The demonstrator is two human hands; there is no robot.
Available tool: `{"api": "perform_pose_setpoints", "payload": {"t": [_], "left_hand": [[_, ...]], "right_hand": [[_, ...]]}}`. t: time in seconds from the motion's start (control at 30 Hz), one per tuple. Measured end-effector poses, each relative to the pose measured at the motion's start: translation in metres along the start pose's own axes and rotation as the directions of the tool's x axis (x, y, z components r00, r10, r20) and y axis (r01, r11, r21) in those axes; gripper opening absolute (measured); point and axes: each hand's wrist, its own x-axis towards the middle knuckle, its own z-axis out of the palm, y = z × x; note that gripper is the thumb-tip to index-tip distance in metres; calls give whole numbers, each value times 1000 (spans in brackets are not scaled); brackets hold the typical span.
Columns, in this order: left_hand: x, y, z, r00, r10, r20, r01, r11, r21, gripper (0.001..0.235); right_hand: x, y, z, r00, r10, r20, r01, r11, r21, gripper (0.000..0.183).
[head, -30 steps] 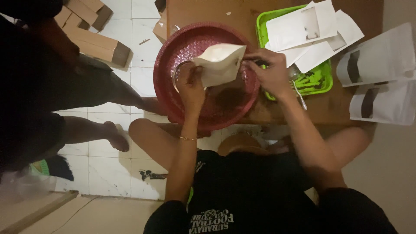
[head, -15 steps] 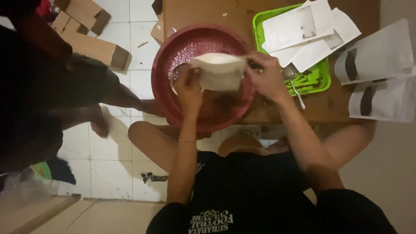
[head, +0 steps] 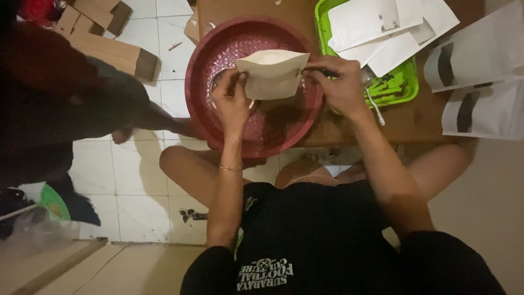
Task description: The person is organizing and preparing coffee pouches by opening them and inserting filters.
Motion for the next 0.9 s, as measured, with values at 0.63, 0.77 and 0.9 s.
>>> {"api": "perform_pose_setpoints", "payload": {"t": [0.63,0.77,0.9], "left_hand": [[-6,-2,9,997,69,29,-71,996,63,7],[-11,24,-2,999,6,52,-8,999,45,44],[-23,30,-25,987,-158,37,153,982,111,46]], "right_hand": [[-11,-7,-4,995,-7,-96,11,999,40,10],[-23,2,-19,978,104,-180,-87,992,96,13],[-34,0,-31,916,301,-265,-294,953,67,6]]}}
